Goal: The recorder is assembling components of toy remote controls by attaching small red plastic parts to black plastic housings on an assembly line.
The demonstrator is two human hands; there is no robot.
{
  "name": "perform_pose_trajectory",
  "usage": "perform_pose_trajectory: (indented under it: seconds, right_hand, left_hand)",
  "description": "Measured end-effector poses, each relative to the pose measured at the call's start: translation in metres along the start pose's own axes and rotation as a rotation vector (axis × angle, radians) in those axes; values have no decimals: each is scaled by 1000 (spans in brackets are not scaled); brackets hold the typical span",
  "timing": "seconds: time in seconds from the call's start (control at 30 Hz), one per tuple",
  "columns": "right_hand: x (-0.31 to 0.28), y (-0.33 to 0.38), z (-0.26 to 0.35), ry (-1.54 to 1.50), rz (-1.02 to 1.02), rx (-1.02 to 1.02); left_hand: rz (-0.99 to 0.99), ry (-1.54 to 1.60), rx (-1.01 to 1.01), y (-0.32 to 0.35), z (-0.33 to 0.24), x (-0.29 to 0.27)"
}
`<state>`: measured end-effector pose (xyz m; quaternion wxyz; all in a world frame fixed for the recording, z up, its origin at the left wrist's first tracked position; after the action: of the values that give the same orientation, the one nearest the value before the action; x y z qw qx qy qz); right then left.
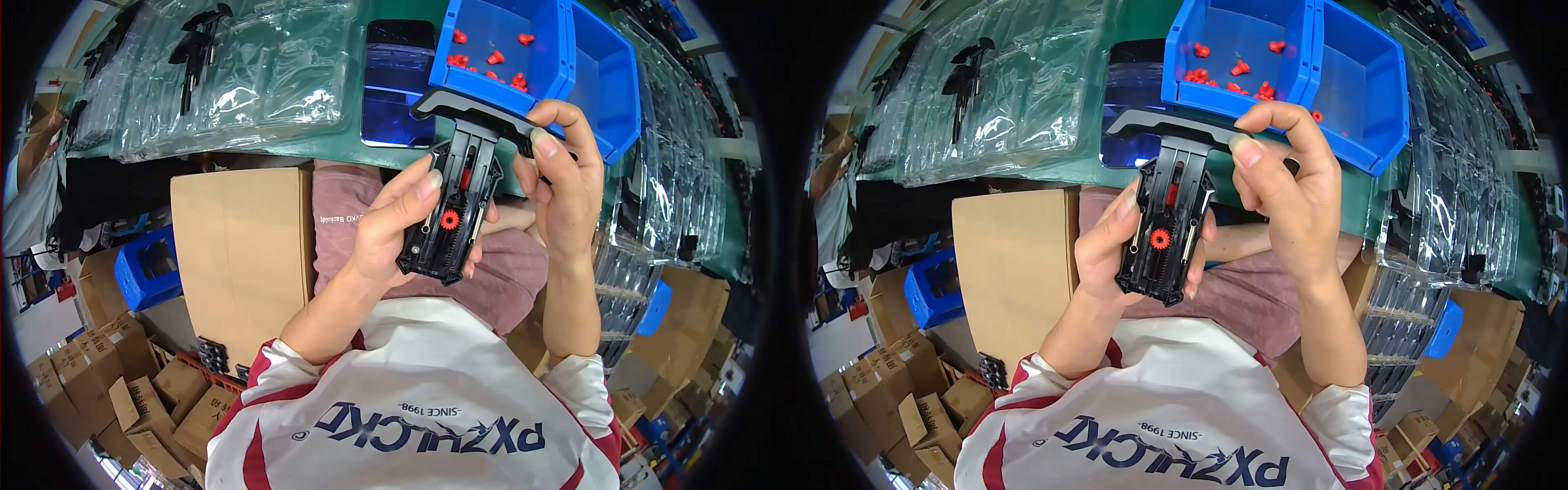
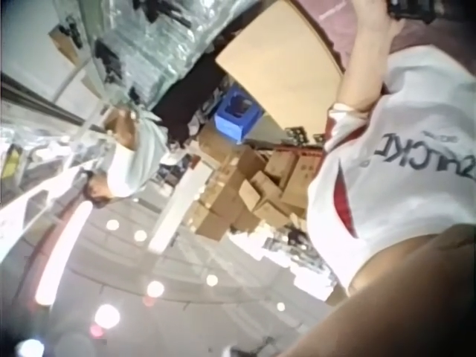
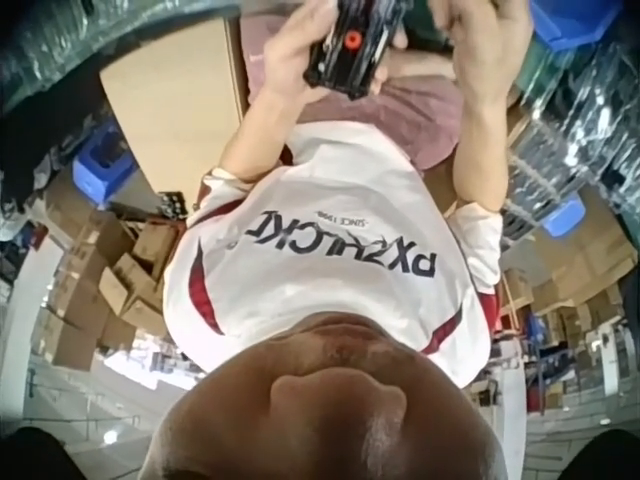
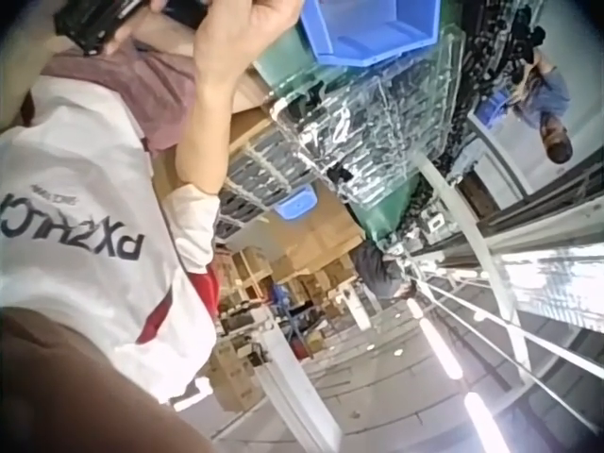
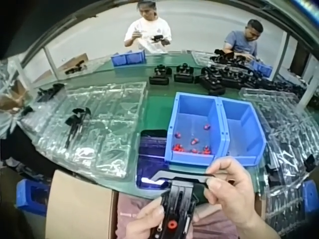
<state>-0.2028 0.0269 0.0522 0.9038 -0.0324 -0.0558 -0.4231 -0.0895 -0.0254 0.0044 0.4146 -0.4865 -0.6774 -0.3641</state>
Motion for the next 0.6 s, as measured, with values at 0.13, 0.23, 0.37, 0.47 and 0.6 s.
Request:
perform_pose_trajectory:
  seconds: [0.13, 0.23, 0.37, 0.47, 0.6]
  right_hand:
    - [0, 0, -5, -53, -1, 73]
    - [2, 1, -17, -163, 22, 192]
    - [8, 2, -13, -66, 27, 112]
    - [11, 4, -10, -32, 44, 73]
    - [15, 7, -9, -24, 86, 36]
  left_hand:
    - [-18, -24, 7, 2, -1, -3]
    - [-29, -129, 55, 5, -6, -8]
    - [-19, -35, 61, 5, -7, -5]
    - [-36, -21, 62, 5, -8, -5]
    - [-95, -70, 55, 5, -9, -9]
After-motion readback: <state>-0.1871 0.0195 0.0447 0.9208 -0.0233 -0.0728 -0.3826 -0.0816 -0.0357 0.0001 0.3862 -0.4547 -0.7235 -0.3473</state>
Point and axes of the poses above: each hand's wrist, its own y-axis away from the middle knuckle, its own x-axis out of the palm, z = x × y, the point moved 10 cm from there along -y, towards the middle knuckle, and after that the axes turned 4 degrees about -z, right-handed, at the moved point
